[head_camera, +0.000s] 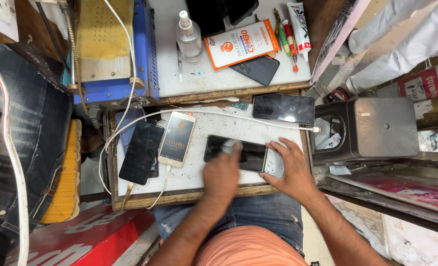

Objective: The person removes a phone case, wipes the phone's screen and back with a cloth, and then wipes the screen again after briefly handling a spray bottle. The phone remains on the workbench throughout.

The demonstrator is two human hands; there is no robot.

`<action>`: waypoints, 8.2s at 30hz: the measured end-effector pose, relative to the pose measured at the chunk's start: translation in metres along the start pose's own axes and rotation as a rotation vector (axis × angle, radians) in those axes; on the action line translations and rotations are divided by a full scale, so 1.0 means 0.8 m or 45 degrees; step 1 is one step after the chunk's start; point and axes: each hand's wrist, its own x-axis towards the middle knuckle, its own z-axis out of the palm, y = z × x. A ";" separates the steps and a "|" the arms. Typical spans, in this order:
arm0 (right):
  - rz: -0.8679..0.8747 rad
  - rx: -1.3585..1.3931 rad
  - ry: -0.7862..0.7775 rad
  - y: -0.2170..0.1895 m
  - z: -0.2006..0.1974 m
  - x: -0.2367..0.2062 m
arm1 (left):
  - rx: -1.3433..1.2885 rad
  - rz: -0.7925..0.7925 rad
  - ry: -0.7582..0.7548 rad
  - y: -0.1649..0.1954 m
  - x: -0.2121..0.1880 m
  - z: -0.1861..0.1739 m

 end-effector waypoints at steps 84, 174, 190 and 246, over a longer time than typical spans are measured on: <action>-0.048 0.008 0.081 -0.005 -0.006 0.000 | -0.108 0.108 -0.151 0.071 -0.004 0.003; -0.248 -0.163 0.023 -0.020 -0.013 0.009 | 0.041 -0.244 -0.209 -0.022 0.006 -0.034; -0.084 -0.054 0.059 -0.009 0.003 0.004 | 0.036 -0.243 -0.177 -0.039 0.010 -0.045; -0.168 -0.066 0.105 -0.008 -0.001 -0.003 | -0.114 0.159 -0.160 0.077 -0.006 0.000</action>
